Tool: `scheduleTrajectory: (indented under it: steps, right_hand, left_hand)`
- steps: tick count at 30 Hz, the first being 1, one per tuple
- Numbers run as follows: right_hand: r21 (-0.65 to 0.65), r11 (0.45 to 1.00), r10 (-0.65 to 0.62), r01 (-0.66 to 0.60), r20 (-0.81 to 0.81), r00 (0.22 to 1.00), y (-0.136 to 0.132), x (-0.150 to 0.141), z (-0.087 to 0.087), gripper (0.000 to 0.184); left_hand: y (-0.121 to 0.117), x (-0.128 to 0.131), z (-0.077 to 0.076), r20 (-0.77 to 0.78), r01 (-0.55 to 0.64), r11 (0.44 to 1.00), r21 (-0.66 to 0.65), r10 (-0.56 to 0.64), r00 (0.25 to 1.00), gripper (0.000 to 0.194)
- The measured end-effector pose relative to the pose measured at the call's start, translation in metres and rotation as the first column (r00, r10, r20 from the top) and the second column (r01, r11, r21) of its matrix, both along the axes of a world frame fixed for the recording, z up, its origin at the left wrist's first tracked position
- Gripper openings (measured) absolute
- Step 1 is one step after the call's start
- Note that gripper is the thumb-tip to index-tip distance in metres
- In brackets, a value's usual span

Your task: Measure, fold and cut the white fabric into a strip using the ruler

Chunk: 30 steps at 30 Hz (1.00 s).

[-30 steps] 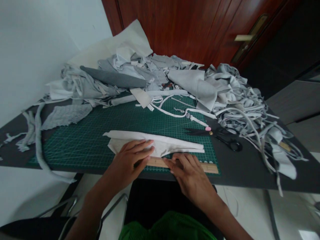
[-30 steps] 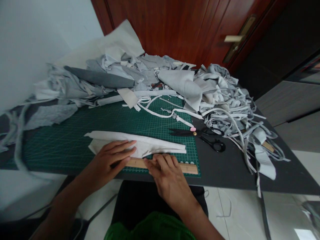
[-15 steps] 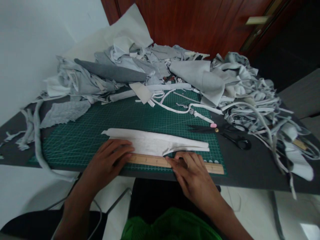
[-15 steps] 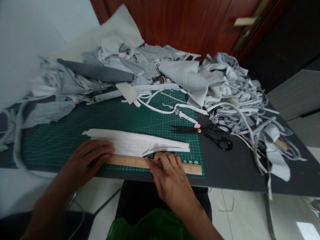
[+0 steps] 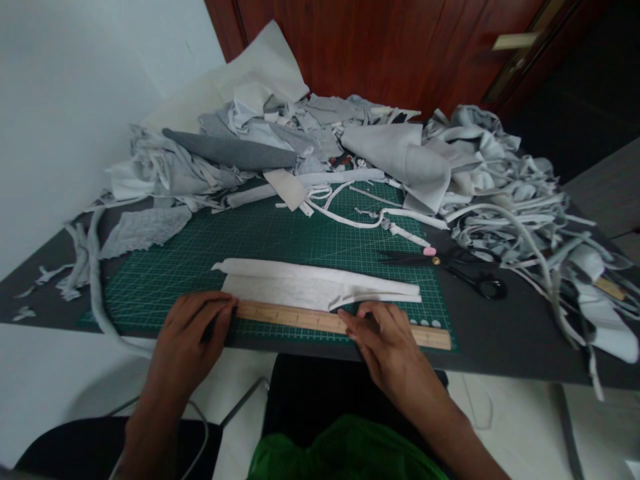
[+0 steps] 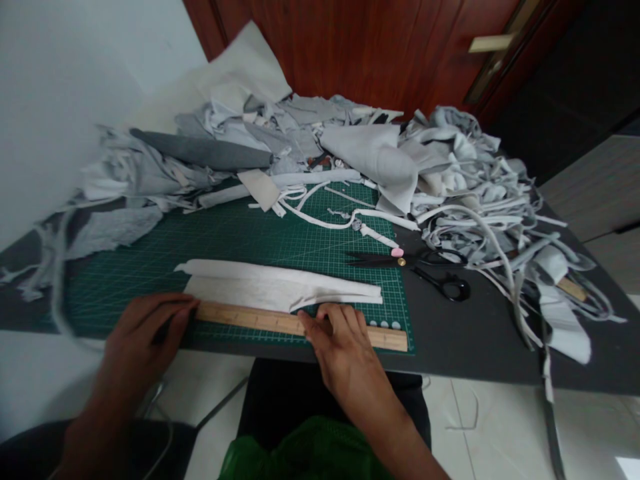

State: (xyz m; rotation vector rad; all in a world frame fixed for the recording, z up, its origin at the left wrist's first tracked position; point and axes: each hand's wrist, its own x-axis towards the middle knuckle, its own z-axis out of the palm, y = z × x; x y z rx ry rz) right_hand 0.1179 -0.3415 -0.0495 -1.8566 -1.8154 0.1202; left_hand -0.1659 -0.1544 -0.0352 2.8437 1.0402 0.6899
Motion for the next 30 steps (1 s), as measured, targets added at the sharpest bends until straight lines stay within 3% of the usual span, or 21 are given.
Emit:
scheduleTrajectory:
  steps: [6, 10, 14, 17, 21, 25, 30]
  right_hand:
    - [0.007, 1.000, -0.004, 0.004, 0.021, 1.000, 0.000, 0.003, -0.006, 0.046]
    - [-0.020, 0.998, 0.059, -0.059, 0.008, 0.998, 0.000, 0.007, -0.005, 0.047]
    - [-0.020, 0.999, 0.031, -0.031, 0.008, 0.999, 0.000, 0.005, -0.002, 0.049]
    - [-0.026, 0.999, 0.037, -0.037, 0.006, 0.999, 0.000, 0.004, -0.001, 0.052]
    - [-0.028, 0.999, 0.020, -0.020, 0.017, 1.000, 0.000, 0.004, 0.000, 0.051]
    - [-0.031, 0.999, 0.014, -0.013, 0.029, 0.999, 0.002, -0.001, 0.003, 0.050]
    - [-0.056, 0.997, 0.057, -0.058, -0.013, 0.998, -0.001, 0.006, 0.012, 0.048]
  left_hand:
    - [-0.002, 0.004, -0.006, 0.045, -0.004, 0.997, 0.072, 0.001, 0.999, 0.012]
    - [-0.013, 0.014, -0.005, 0.043, -0.102, 0.991, 0.083, 0.099, 0.994, 0.010]
    - [-0.029, 0.029, -0.001, 0.045, -0.165, 0.980, 0.110, 0.161, 0.986, 0.016]
    - [-0.046, 0.043, -0.003, 0.089, -0.095, 0.988, 0.121, 0.085, 0.992, 0.025]
    - [-0.076, 0.066, -0.014, 0.109, 0.148, 0.989, -0.018, -0.145, 0.983, 0.046]
    - [-0.099, 0.084, -0.026, 0.113, 0.173, 0.985, -0.021, -0.170, 0.979, 0.062]
    - [-0.103, 0.091, -0.036, 0.021, 0.148, 0.986, 0.078, -0.150, 0.988, 0.070]
